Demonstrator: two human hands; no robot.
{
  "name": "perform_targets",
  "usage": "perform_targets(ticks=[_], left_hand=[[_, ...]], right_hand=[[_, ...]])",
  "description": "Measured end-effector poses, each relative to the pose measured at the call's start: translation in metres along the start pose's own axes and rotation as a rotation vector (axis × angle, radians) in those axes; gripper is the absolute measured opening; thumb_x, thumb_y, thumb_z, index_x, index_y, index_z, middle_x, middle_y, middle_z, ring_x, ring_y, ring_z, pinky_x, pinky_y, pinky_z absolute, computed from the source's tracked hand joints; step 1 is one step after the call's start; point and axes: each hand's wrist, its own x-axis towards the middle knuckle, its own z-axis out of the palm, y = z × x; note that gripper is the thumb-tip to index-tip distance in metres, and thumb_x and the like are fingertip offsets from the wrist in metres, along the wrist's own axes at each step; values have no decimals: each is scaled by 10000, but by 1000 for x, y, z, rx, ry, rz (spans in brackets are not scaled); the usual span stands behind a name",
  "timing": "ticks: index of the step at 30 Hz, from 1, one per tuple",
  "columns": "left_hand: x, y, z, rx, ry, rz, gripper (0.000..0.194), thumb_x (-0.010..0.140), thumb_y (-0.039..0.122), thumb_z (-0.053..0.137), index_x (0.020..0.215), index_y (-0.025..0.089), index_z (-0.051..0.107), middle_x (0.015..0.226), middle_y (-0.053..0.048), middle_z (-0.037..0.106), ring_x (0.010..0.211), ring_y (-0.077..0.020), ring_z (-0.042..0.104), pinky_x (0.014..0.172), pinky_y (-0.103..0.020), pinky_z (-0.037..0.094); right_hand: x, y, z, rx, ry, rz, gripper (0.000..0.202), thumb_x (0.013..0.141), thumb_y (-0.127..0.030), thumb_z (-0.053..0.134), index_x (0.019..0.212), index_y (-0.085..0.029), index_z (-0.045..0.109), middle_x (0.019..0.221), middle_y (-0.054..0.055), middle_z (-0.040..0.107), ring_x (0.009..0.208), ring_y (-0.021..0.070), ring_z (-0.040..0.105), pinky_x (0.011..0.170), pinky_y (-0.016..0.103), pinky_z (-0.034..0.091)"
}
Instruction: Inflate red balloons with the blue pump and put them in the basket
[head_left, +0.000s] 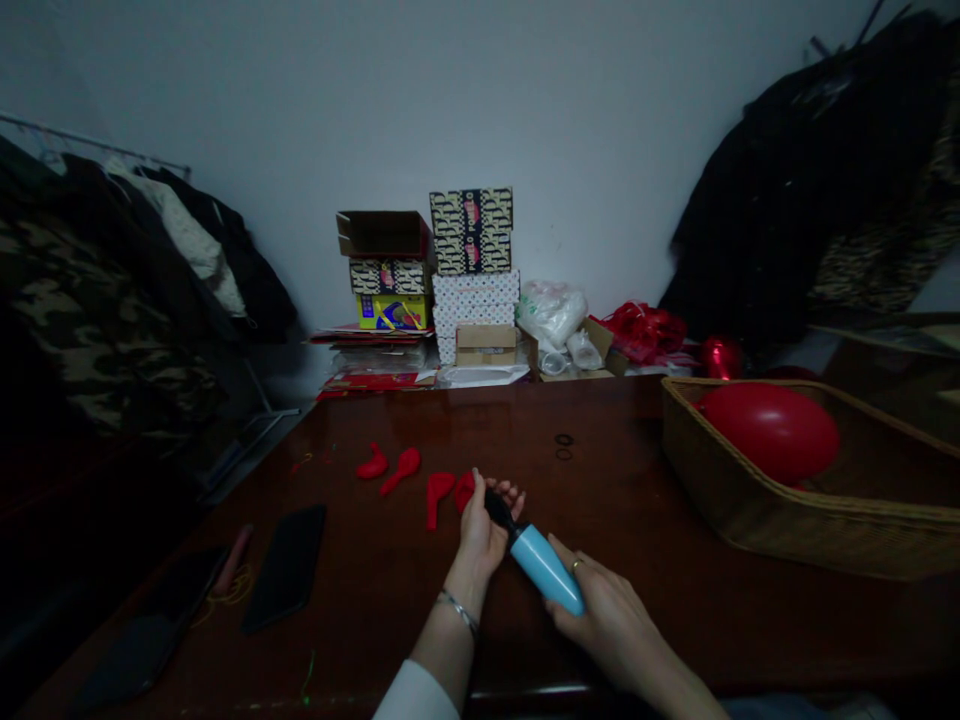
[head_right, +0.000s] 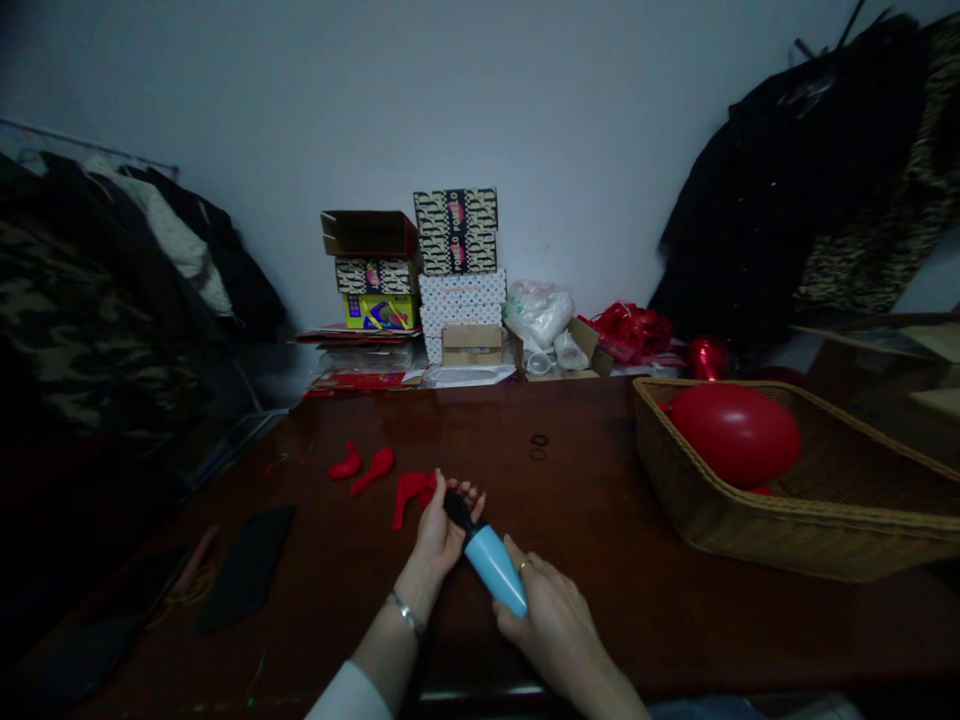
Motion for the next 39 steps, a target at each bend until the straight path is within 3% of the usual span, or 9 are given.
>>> perform_targets(ticks=[5, 10, 17, 21, 24, 27, 30, 35, 39], left_hand=[[6, 9, 6, 44, 81, 99, 292, 783, 404, 619, 689, 178, 460, 562, 42, 450, 450, -63, 446, 443, -178, 405], [9, 19, 12, -10, 58, 66, 310, 825, 450, 540, 692, 181, 460, 570, 27, 458, 471, -81, 460, 465, -199, 419], [13, 16, 14, 120, 129, 175, 279, 845, 415, 523, 705, 190, 434, 540, 42, 436, 434, -80, 432, 431, -199, 380], [22, 20, 14, 127, 177, 220, 281, 859, 400, 505, 696, 192, 409, 521, 58, 402, 392, -58, 374, 381, -169, 305], [30, 30, 13, 111, 165, 239, 264, 879, 363, 478, 693, 187, 412, 513, 60, 390, 384, -52, 361, 368, -162, 285], [34, 42, 12, 120, 154, 251, 259, 882, 349, 475, 690, 186, 415, 513, 59, 393, 383, -49, 362, 367, -161, 287], [35, 50, 14, 138, 160, 258, 267, 872, 356, 494, 685, 185, 410, 514, 62, 389, 386, -49, 375, 370, -157, 288], [32, 55, 17, 92, 149, 232, 271, 888, 314, 472, 666, 177, 399, 497, 68, 357, 371, -45, 352, 357, -146, 267], [31, 56, 19, 54, 154, 223, 267, 898, 286, 454, 662, 175, 397, 495, 64, 357, 367, -42, 344, 355, -143, 260]], right_hand=[[-1, 1, 8, -71, 82, 46, 778, 705, -364, 597, 1396, -179, 291, 1244, 128, 553, 1065, 268, 568, 872, 392, 455], [-1, -6, 8, -135, 184, -11, 516, 825, -357, 461, 1322, -230, 402, 1151, 81, 600, 1027, 226, 573, 870, 343, 449], [4, -24, -4, -235, 180, 32, 550, 798, -357, 519, 1316, -204, 417, 1105, 98, 603, 977, 252, 575, 802, 350, 460], [0, -27, -12, -329, 220, 1, 471, 775, -345, 551, 1221, -199, 516, 993, 82, 651, 938, 264, 569, 961, 463, 332], [-8, -24, -18, -355, 250, -36, 435, 765, -373, 561, 1158, -187, 564, 962, 81, 669, 946, 272, 557, 1056, 533, 146], [-21, -14, -20, -368, 266, -58, 409, 741, -373, 585, 1113, -202, 589, 984, 76, 677, 994, 284, 542, 1072, 543, 75], [-36, -1, -20, -379, 320, -110, 390, 726, -374, 600, 1079, -210, 600, 987, 61, 683, 1003, 278, 542, 1072, 537, 80], [-59, 10, -23, -372, 514, -221, 374, 671, -371, 657, 1008, -214, 608, 915, 12, 689, 915, 243, 571, 1059, 534, 119], [-68, 11, -31, -479, 516, -304, 390, 705, -350, 629, 1061, -200, 582, 917, 13, 682, 912, 239, 573, 1044, 541, 139]])
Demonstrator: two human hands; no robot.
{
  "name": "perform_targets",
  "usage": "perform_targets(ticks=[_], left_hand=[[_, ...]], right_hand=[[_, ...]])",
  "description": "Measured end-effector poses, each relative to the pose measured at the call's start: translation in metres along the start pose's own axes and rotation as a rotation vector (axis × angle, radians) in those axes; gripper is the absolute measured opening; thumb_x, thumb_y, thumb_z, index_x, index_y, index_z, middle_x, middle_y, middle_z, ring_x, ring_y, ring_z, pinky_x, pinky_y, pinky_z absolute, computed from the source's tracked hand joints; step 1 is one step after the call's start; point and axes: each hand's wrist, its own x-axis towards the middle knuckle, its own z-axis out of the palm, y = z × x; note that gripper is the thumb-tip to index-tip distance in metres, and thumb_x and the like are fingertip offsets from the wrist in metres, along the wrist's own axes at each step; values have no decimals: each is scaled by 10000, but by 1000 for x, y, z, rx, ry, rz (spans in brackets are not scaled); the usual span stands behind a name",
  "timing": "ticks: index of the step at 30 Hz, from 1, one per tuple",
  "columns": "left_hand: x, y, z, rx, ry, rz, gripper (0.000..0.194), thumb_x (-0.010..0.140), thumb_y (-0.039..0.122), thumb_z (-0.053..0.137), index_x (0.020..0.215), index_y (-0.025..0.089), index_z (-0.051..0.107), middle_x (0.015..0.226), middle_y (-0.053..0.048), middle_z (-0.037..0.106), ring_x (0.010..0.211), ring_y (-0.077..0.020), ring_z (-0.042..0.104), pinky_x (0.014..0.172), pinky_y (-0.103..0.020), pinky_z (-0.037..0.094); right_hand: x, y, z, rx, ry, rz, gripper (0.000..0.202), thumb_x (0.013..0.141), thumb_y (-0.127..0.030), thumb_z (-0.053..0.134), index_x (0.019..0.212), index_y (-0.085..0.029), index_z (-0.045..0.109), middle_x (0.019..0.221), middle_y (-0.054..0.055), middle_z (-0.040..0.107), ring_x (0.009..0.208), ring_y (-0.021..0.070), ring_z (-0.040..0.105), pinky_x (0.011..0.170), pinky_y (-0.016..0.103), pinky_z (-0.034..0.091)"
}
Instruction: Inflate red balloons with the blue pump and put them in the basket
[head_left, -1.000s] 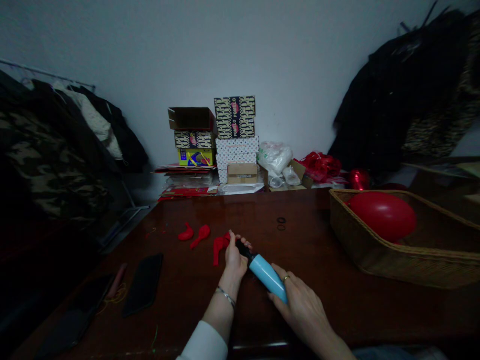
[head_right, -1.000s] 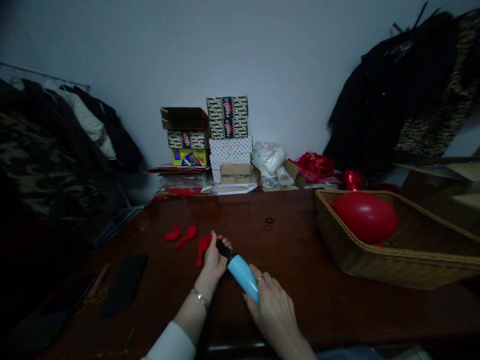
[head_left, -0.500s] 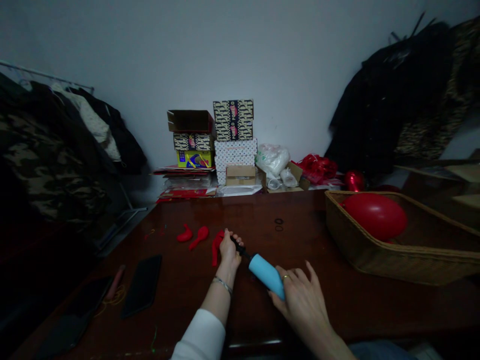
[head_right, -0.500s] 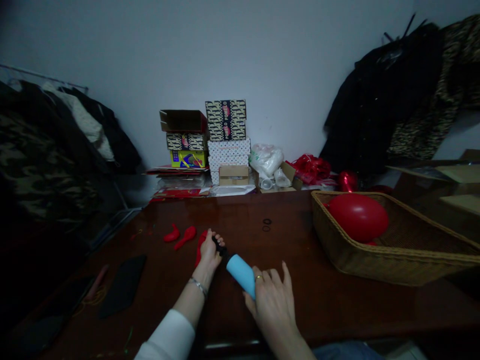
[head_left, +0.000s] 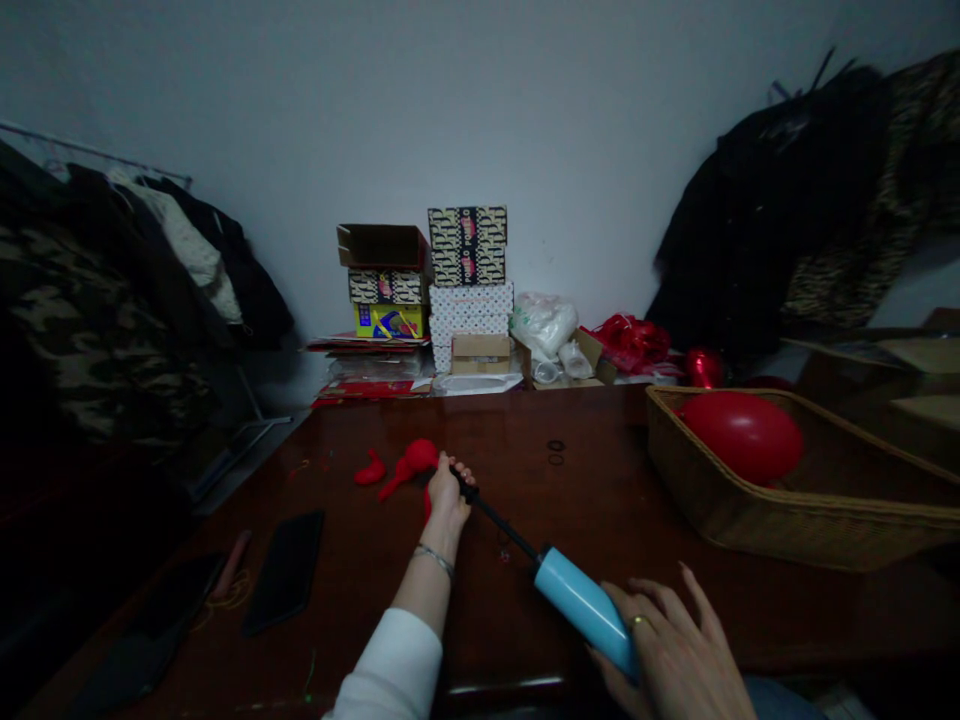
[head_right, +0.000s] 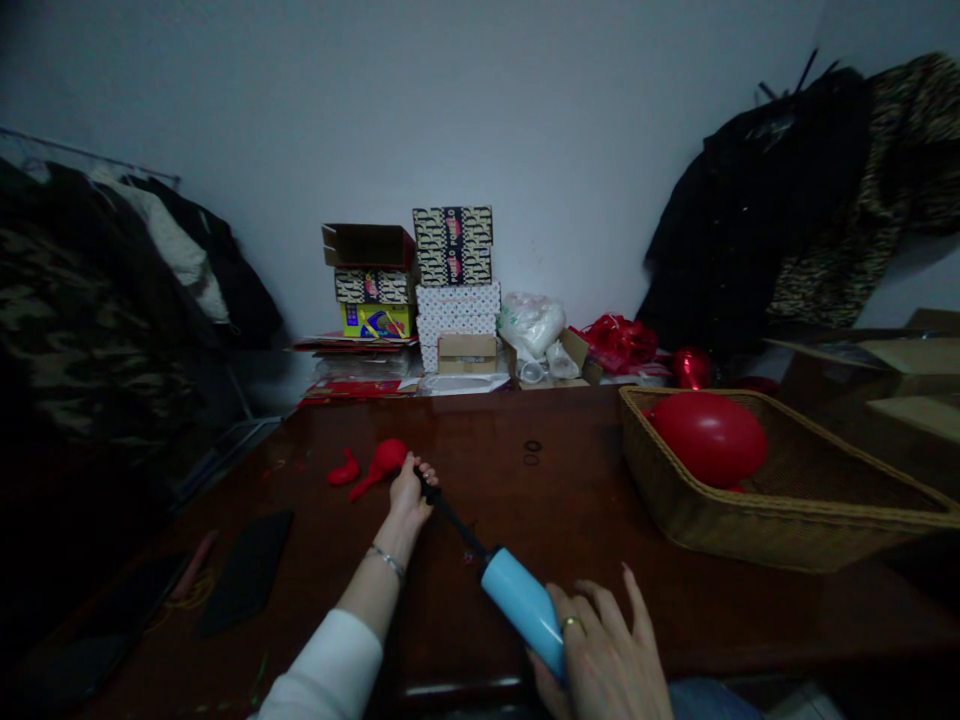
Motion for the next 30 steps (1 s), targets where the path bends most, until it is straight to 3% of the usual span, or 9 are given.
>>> perform_targets(ticks=[5, 11, 23, 30], left_hand=[[-4, -5, 0, -14, -6, 4, 258, 894, 291, 458, 669, 175, 406, 504, 57, 377, 368, -46, 341, 352, -150, 262], [-16, -14, 0, 17, -4, 0, 254, 876, 299, 488, 670, 177, 406, 509, 50, 403, 384, -54, 368, 375, -160, 293], [-35, -41, 6, 90, -16, -70, 259, 836, 325, 539, 657, 178, 425, 486, 30, 457, 403, -90, 449, 420, -201, 371], [-30, -36, 8, 127, 11, -13, 235, 848, 276, 503, 653, 181, 412, 475, 48, 422, 358, -70, 388, 371, -184, 303]], right_hand=[[3, -4, -4, -52, 1, 6, 370, 727, -359, 600, 1048, -174, 589, 904, 41, 680, 913, 256, 574, 1024, 567, 176], [21, -19, -2, 8, -22, 123, 366, 691, -359, 631, 1004, -168, 624, 887, 55, 690, 918, 256, 579, 1047, 547, 175], [66, -39, 8, -24, -215, 223, 360, 761, -330, 596, 1065, -137, 610, 887, 83, 674, 992, 266, 535, 1074, 533, 91], [69, -39, 14, 10, -204, 226, 384, 776, -354, 584, 1093, -137, 606, 898, 77, 675, 999, 262, 527, 1079, 531, 73]])
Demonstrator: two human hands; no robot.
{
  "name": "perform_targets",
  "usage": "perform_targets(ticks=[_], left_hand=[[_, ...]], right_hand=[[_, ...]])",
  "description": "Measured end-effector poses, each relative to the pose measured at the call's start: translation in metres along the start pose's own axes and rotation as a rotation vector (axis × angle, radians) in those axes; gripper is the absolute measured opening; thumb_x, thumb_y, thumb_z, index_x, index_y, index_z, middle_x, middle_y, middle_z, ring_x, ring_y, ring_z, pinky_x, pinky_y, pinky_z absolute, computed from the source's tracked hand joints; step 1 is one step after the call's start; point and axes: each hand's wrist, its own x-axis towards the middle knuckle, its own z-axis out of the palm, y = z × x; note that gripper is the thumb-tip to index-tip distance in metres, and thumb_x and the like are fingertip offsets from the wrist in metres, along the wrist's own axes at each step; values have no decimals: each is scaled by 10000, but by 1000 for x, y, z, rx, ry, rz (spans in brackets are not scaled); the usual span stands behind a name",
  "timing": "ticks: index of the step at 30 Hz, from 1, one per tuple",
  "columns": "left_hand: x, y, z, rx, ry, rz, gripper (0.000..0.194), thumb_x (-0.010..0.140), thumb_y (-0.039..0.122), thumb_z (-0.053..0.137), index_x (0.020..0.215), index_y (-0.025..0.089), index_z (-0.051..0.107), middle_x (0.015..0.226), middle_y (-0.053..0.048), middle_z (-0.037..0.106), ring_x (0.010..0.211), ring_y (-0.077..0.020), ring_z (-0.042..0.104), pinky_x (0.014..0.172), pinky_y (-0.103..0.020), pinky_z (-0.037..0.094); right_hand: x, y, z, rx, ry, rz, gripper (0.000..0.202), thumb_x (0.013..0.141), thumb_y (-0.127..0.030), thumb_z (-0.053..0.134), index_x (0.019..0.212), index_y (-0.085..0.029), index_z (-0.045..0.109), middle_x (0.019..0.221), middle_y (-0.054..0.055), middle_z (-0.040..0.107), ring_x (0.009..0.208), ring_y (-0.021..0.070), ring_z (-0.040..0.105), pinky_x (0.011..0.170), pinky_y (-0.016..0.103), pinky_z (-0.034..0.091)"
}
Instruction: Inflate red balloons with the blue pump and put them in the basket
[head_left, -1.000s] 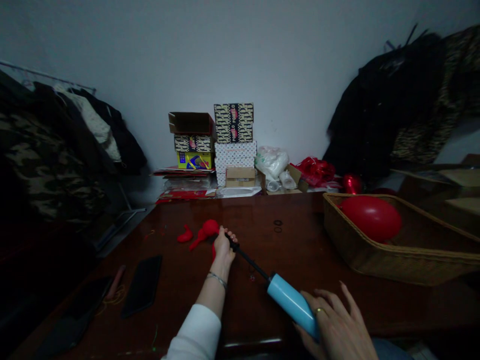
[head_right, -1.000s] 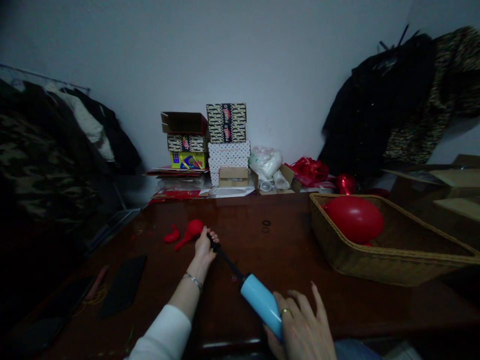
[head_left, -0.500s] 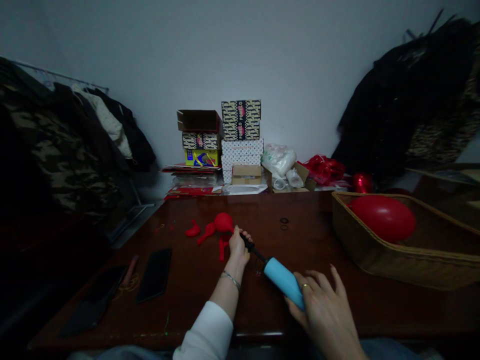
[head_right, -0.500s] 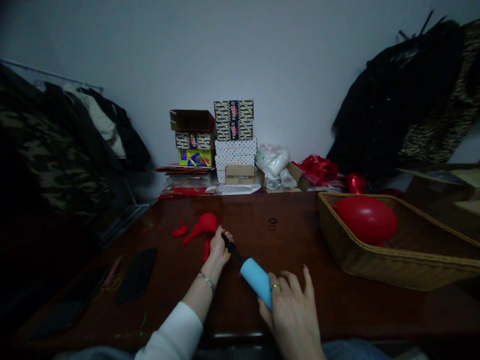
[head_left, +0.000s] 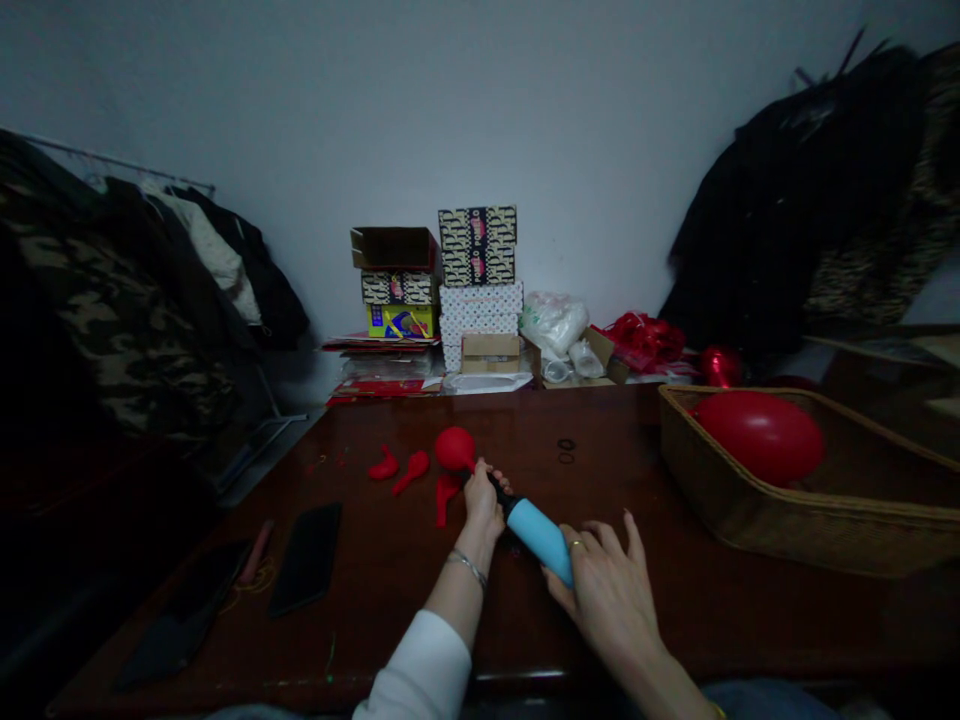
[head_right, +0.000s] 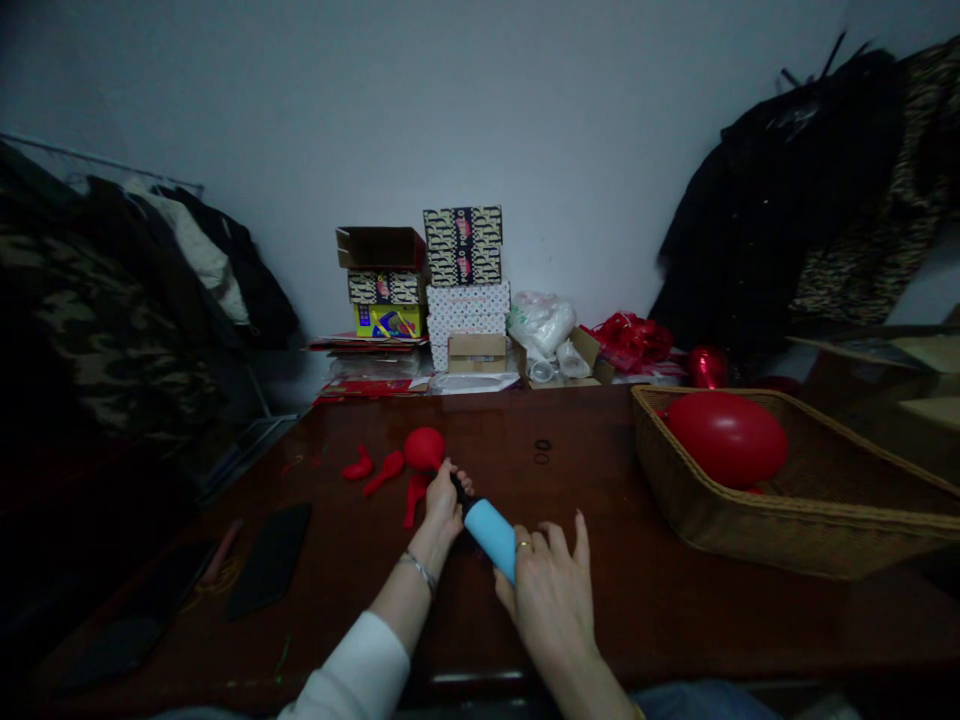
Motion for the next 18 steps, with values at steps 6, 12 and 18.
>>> perform_targets(ticks=[6, 12, 18], left_hand=[[11, 8, -1, 7, -12, 19, 215, 856, 250, 472, 663, 181, 407, 484, 52, 412, 359, -63, 380, 366, -175, 288], [28, 32, -4, 7, -6, 48, 224, 860, 249, 469, 659, 183, 396, 479, 57, 396, 359, -61, 384, 368, -168, 284], [38, 49, -7, -1, -3, 62, 254, 836, 294, 529, 651, 184, 394, 488, 60, 399, 362, -52, 383, 371, -161, 284]], right_hand=[[-10, 9, -4, 26, 26, -12, 396, 770, -366, 591, 1087, -131, 612, 899, 72, 682, 1005, 263, 533, 1085, 530, 74], [-30, 30, -5, 56, 116, -67, 375, 719, -369, 634, 1035, -167, 627, 902, 47, 695, 968, 253, 565, 1078, 535, 109], [-46, 42, -11, 94, 200, -87, 375, 683, -361, 659, 1019, -199, 625, 912, 21, 698, 965, 255, 570, 1072, 528, 136]])
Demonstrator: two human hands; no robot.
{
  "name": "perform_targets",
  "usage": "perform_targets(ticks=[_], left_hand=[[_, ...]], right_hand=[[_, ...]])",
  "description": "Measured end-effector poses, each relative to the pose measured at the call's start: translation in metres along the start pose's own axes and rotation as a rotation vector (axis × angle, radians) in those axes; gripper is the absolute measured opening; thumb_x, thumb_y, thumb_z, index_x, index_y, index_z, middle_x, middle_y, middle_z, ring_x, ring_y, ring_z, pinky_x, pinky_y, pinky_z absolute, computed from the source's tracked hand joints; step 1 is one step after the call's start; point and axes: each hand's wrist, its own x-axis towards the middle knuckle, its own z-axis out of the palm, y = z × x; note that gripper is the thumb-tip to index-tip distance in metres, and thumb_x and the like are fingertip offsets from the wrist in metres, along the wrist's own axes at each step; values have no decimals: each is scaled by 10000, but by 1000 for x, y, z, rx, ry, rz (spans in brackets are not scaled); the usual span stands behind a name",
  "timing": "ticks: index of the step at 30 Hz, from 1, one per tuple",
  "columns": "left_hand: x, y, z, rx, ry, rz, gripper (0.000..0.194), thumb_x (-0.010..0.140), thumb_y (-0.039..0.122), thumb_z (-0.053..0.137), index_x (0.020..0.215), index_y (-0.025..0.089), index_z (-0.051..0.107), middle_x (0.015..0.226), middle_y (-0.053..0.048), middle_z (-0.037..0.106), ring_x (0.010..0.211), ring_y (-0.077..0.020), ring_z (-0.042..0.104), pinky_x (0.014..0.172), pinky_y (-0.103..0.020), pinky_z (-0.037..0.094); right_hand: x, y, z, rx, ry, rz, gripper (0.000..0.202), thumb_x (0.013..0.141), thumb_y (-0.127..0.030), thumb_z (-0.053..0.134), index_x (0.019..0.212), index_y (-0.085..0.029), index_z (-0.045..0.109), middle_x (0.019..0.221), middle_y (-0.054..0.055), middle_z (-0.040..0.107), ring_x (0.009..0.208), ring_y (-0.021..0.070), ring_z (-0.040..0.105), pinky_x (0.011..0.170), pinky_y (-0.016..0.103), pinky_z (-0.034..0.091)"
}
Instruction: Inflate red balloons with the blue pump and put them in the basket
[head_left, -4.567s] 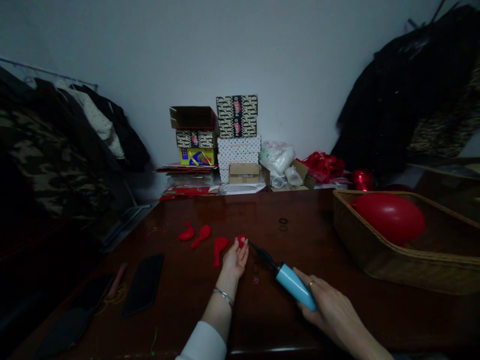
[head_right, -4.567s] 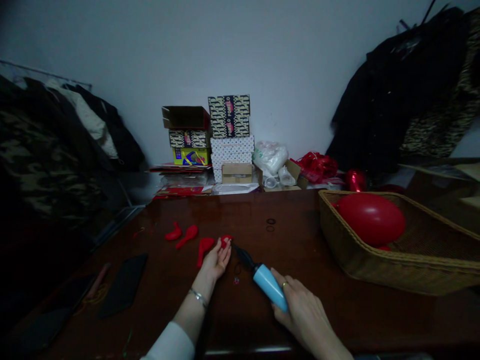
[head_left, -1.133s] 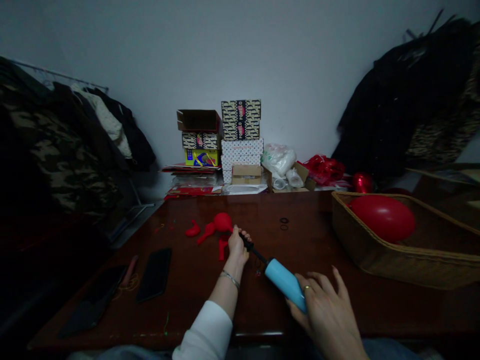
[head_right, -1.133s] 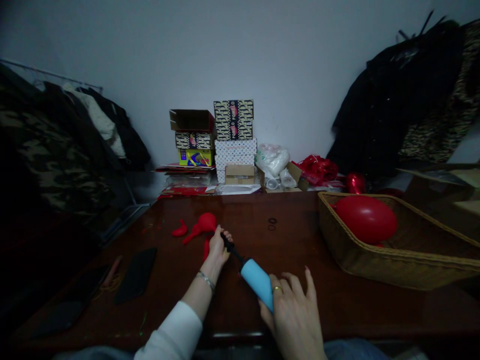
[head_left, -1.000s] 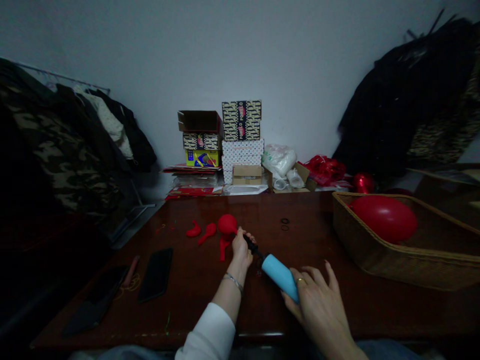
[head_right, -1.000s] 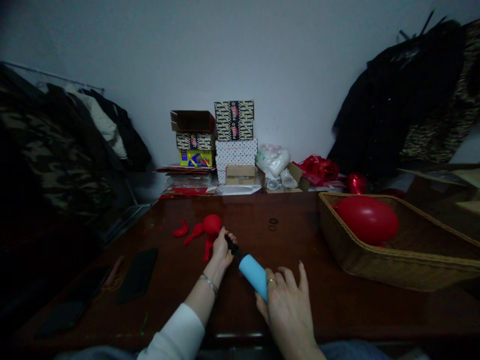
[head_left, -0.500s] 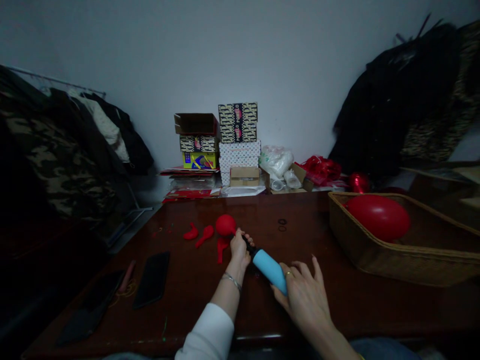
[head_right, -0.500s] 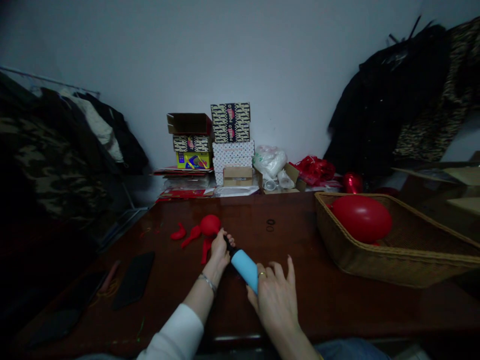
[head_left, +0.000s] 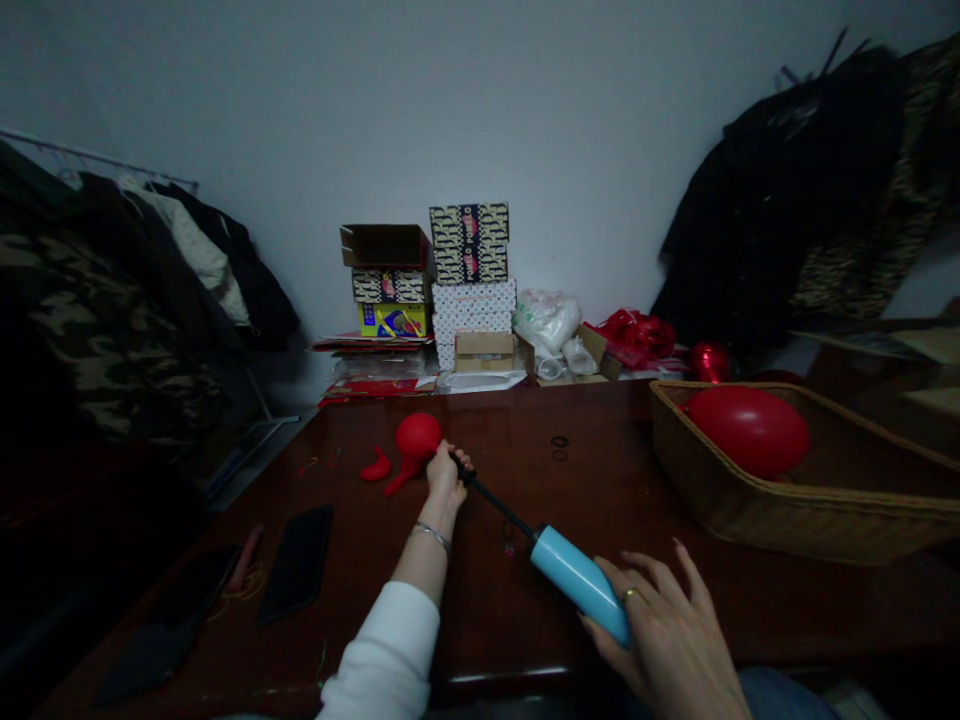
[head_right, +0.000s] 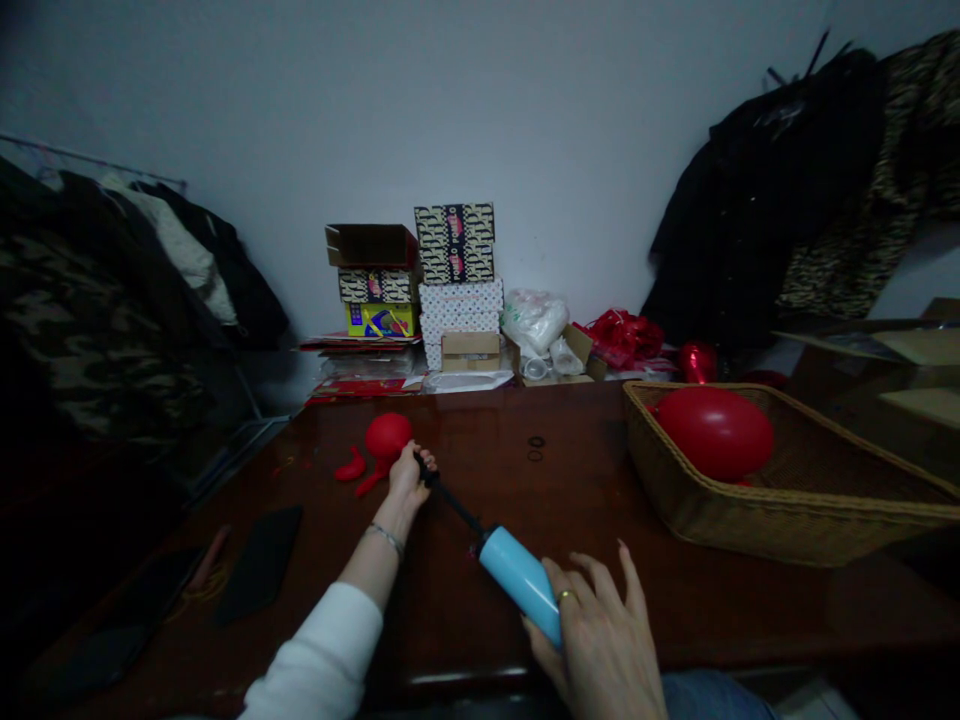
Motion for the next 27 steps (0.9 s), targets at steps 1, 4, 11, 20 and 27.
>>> perform_targets(ticks=[1, 4, 11, 20, 27], left_hand=[[0, 0, 0, -1, 0, -3, 255, 837, 294, 527, 651, 184, 394, 489, 60, 400, 362, -52, 382, 372, -161, 283], [0, -3, 0, -5, 5, -15, 255, 848, 295, 510, 652, 183, 392, 485, 60, 396, 363, -50, 381, 373, -157, 282], [-11, -17, 1, 14, -12, -32, 225, 863, 254, 465, 660, 178, 404, 485, 46, 419, 372, -64, 403, 383, -165, 295], [-33, -48, 3, 43, -24, -82, 239, 840, 301, 521, 659, 173, 430, 491, 28, 455, 388, -83, 439, 404, -191, 346], [-42, -54, 7, 52, -23, -104, 257, 822, 311, 548, 640, 174, 430, 480, 23, 459, 391, -95, 454, 405, -206, 368]], right_hand=[[-1, 0, -1, 0, 5, -6, 365, 690, -360, 651, 1016, -199, 624, 916, 22, 697, 964, 253, 571, 1071, 526, 140], [0, -1, 0, -10, 12, -11, 350, 700, -355, 639, 1010, -196, 623, 911, 25, 697, 962, 252, 572, 1064, 521, 159], [9, -6, 11, -11, -20, 15, 331, 686, -341, 647, 982, -193, 630, 873, 28, 702, 951, 250, 576, 1068, 522, 140], [34, -24, 26, -70, -122, 76, 325, 762, -343, 595, 1026, -156, 623, 870, 73, 689, 1001, 264, 545, 1072, 528, 109], [46, -31, 31, -93, -176, 103, 372, 774, -364, 588, 1068, -138, 612, 867, 82, 681, 1011, 266, 530, 1069, 522, 93]])
